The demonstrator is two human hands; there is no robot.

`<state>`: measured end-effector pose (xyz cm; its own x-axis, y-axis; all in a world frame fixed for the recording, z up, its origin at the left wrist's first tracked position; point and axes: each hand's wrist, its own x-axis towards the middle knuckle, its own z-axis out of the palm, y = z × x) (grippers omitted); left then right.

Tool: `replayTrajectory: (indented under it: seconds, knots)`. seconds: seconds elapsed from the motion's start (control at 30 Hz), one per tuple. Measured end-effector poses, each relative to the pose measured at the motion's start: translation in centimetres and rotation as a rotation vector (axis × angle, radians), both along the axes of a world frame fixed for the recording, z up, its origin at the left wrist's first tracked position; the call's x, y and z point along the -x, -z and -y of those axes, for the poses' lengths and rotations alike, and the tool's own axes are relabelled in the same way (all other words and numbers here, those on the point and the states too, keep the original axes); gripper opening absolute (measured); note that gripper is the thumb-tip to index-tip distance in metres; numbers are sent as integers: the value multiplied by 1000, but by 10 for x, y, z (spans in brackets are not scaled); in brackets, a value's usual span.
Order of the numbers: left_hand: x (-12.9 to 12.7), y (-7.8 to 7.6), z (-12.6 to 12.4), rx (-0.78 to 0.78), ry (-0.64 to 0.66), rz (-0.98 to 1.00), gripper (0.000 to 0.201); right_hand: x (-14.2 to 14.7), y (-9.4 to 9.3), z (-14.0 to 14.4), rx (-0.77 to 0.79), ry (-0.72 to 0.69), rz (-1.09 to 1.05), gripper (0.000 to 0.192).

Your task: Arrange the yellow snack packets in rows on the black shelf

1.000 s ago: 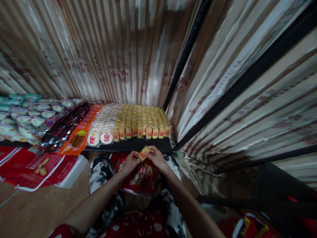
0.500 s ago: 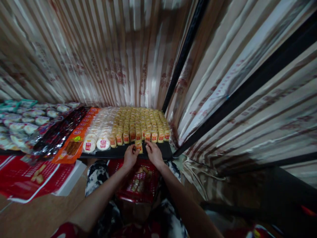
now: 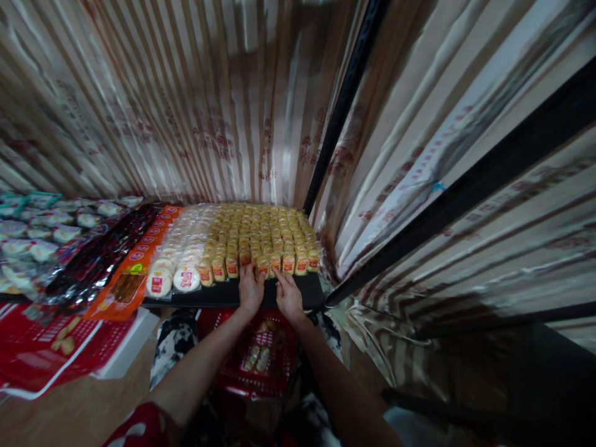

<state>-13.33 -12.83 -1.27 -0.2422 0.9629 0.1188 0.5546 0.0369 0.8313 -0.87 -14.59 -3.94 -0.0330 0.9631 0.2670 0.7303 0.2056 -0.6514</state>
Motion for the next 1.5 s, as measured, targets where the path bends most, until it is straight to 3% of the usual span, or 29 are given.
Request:
replayTrajectory:
  seconds: [0.3,0.5,0.8,0.97,1.1,1.5]
  knots:
    - [-8,6,-1,-21,-22,14,37,-3,8,0,-35,-15,-37,55]
    - [-9,6,-2,-57,3,-115,19,-2,12,0,-132,5,-77,55]
    - [-16,2,-3,-33,11,-210,15,-1,17,2,-254,18,-107,50]
    - [-17,7,-3,-88,-29,-173,14,-9,9,10,-390,208,-53,44]
    - [-16,14,-3,-114,-29,-124,9,-22,7,11,-390,352,44,42]
    - [-17,17,-8,-157,26,-127,5,-23,10,1,-337,219,161,46]
